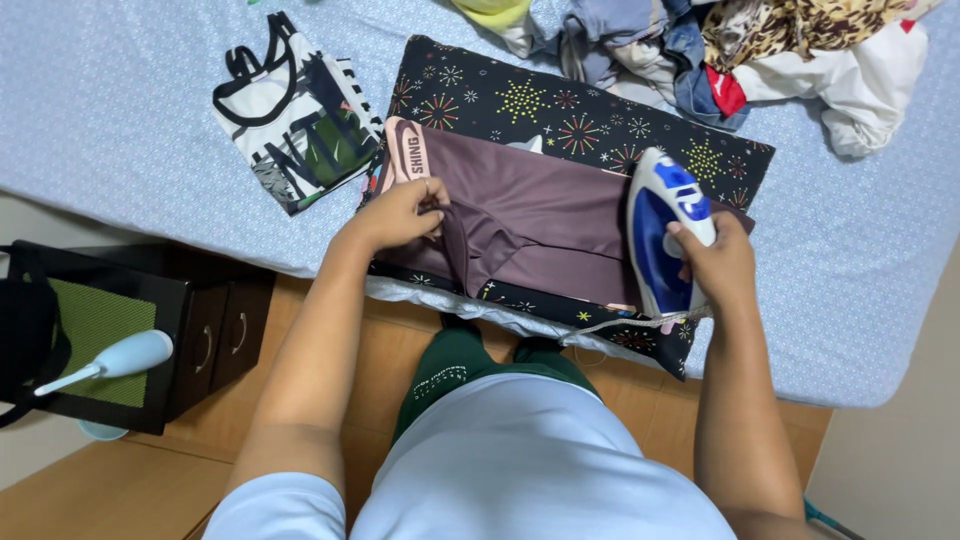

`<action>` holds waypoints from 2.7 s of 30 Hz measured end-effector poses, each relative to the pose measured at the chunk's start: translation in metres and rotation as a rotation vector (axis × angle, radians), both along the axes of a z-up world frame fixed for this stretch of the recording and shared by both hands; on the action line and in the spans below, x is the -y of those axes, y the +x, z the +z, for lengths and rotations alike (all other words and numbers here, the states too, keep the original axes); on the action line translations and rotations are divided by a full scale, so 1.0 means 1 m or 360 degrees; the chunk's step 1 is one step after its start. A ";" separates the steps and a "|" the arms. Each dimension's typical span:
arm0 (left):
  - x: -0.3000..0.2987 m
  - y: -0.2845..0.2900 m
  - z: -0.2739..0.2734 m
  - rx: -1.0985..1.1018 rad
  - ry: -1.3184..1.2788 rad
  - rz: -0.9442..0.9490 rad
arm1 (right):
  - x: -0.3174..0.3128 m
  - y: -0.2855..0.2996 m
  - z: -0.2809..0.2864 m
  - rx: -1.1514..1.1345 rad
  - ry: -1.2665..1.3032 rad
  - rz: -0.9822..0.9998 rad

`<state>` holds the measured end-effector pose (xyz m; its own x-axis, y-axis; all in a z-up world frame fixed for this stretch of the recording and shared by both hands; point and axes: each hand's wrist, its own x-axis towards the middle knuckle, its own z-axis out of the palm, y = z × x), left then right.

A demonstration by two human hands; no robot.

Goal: Ironing and folding a jersey shirt on a bed.

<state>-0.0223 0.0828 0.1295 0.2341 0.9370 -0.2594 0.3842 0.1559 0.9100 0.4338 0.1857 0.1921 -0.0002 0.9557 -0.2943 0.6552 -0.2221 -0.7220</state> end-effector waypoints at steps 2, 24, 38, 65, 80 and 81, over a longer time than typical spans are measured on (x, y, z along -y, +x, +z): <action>-0.015 0.010 0.010 0.0132 -0.0192 0.0104 | -0.008 0.021 -0.005 -0.0001 0.0020 -0.0026; -0.048 0.019 -0.070 0.0234 -0.0207 0.0769 | -0.026 -0.007 -0.051 0.0796 0.0288 0.0212; -0.010 0.020 -0.059 -0.0247 -0.0008 0.0854 | 0.043 -0.175 -0.132 0.0320 -0.0032 0.0864; 0.003 0.016 -0.065 -0.0377 0.0509 0.1138 | 0.003 -0.208 -0.144 -0.0502 0.0244 0.0222; 0.010 0.016 -0.095 -0.1126 0.0536 0.0718 | 0.043 -0.186 -0.121 0.0309 0.0374 0.0422; 0.012 0.017 -0.094 -0.1166 0.0506 0.0675 | 0.047 -0.185 -0.113 0.0395 0.0293 0.0477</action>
<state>-0.0058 0.0704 0.0358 -0.2692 0.9599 0.0784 0.8518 0.1993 0.4845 0.2485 0.1383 0.0787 -0.2366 0.9607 -0.1448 0.8300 0.1224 -0.5441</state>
